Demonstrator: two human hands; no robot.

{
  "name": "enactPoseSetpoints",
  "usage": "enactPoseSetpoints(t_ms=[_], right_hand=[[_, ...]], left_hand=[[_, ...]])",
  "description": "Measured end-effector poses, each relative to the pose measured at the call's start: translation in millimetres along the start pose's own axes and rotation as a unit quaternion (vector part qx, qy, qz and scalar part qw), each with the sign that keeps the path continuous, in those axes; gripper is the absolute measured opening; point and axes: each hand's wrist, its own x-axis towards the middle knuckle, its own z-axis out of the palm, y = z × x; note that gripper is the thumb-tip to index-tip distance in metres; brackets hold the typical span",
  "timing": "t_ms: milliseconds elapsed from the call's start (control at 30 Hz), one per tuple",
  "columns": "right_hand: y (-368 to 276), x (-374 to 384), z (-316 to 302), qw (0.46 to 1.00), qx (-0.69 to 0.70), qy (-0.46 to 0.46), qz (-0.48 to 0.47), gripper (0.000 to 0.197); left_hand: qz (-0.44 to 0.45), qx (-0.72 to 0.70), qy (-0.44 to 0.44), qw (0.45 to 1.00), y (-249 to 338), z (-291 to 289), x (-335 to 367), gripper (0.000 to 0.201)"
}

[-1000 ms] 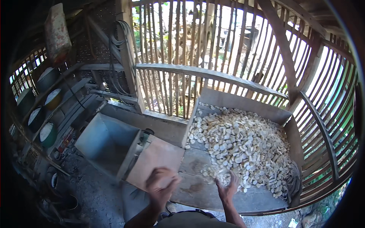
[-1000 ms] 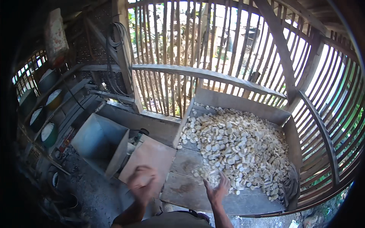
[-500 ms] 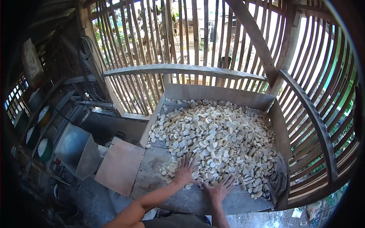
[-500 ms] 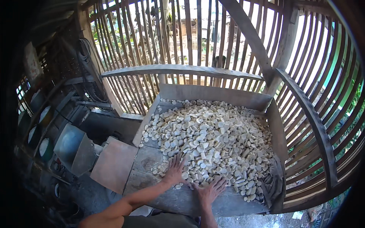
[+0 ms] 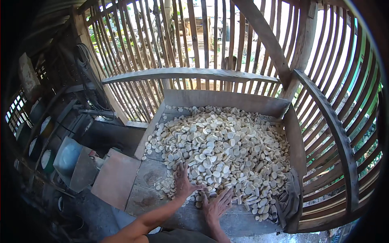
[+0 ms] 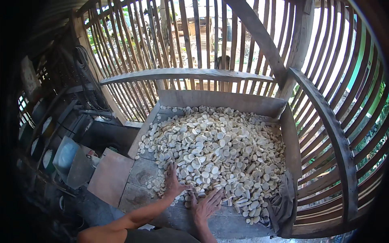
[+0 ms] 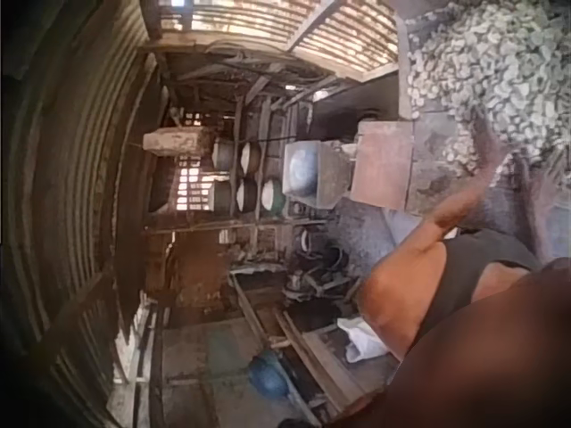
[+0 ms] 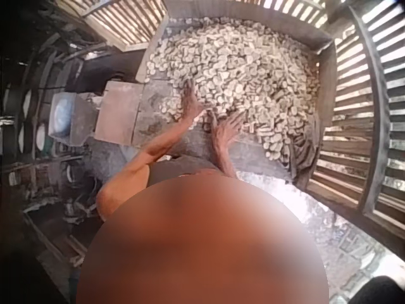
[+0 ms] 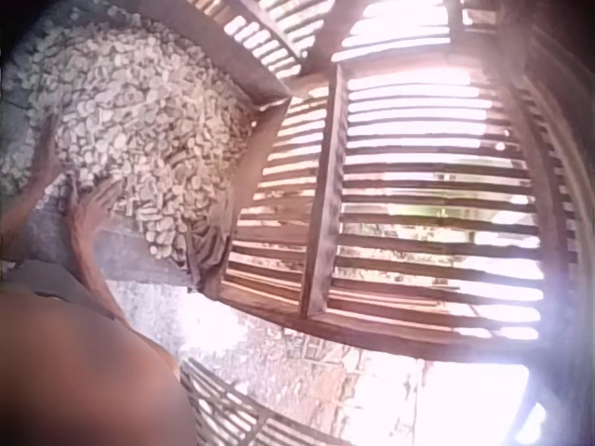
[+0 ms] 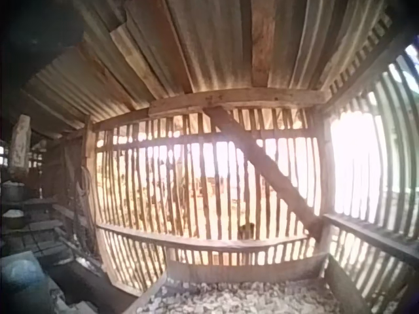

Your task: The person puts slices of white tuber into a milling machine hopper by hand and adjusts the machine's levers.

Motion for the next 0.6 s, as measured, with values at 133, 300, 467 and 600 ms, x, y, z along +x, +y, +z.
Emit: enactPoseSetpoints(t_ms=[133, 300, 467, 600], right_hand=[[-14, 20, -4, 0.997, 0.041, 0.047, -0.037, 0.125], [-29, 59, -3, 0.985, 0.122, 0.092, -0.085, 0.118], [-32, 83, -13, 0.980, 0.132, 0.085, -0.123, 0.108], [-33, 85, -13, 0.965, 0.192, 0.068, -0.165, 0.079]], left_hand=[[-0.038, -0.009, 0.037, 0.999, 7, 8, 6, 0.116], [-0.050, -0.190, 0.117, 0.974, 22, 8, 18, 0.065], [-0.086, -0.230, 0.120, 0.962, 43, 11, 8, 0.045], [-0.077, -0.343, 0.146, 0.925, 61, 18, 3, 0.037]])
